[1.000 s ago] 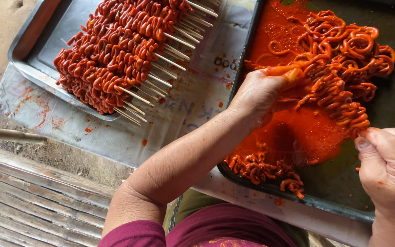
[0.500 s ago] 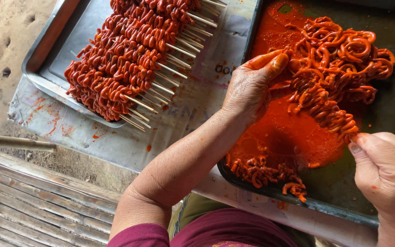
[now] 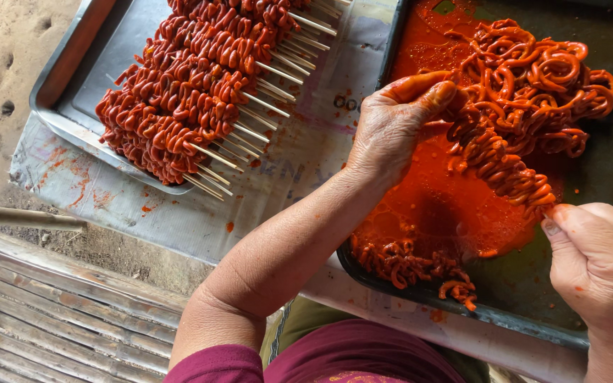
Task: The person threads raw animal intestines from a tray onto wooden skewers by hand, repeating the action for several pieces and placing the finished skewers onto a separate tray.
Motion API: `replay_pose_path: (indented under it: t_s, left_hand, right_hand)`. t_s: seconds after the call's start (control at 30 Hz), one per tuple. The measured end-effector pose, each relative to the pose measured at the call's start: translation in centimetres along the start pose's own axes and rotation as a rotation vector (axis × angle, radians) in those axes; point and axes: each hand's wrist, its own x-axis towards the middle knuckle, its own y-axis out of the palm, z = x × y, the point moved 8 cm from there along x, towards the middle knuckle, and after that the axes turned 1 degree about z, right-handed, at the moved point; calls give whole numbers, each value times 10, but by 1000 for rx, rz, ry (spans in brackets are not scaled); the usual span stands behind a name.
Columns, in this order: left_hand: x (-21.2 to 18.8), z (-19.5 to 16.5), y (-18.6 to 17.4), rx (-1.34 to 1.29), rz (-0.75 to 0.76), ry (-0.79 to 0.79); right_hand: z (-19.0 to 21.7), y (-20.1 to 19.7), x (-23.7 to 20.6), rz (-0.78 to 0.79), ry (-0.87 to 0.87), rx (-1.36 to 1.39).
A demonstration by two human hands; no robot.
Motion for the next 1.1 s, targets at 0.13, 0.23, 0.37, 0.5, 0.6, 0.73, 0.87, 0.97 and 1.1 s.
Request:
replay_pose_path:
  t_s: [0.13,0.23,0.37,0.5,0.6,0.73,0.87,0.97,1.1]
  left_hand:
    - [0,-4,4,79,18,74]
    - [-2,-6,7,126,43,111]
    - [-5,1,3,30,8,-44]
    - [-9,9,7,-249,-8,-204]
    - [-13,10,14,-264,76,-229]
    - [-14,14,11,-225,63,-212]
    - [-14,16,9,-224,56,-219]
    - [-16,18,12,-285,72,-241]
    - [-17,19,12,-315,38,-205]
  right_hand:
    - [5,-1,4,5,30,-3]
    - [16,-1,7,20,57,-30]
    - [27,-3,7,21,39,-79]
    - [20,-5,6,-14,-4,-34]
    - [8,-2,5,-15,0,3]
    - [3,0,2,-13,34,29]
    - [12,-1,3,7,34,-39]
    - [16,-4,7,-7,31,17]
    - [13,-5,8,-18,53,18]
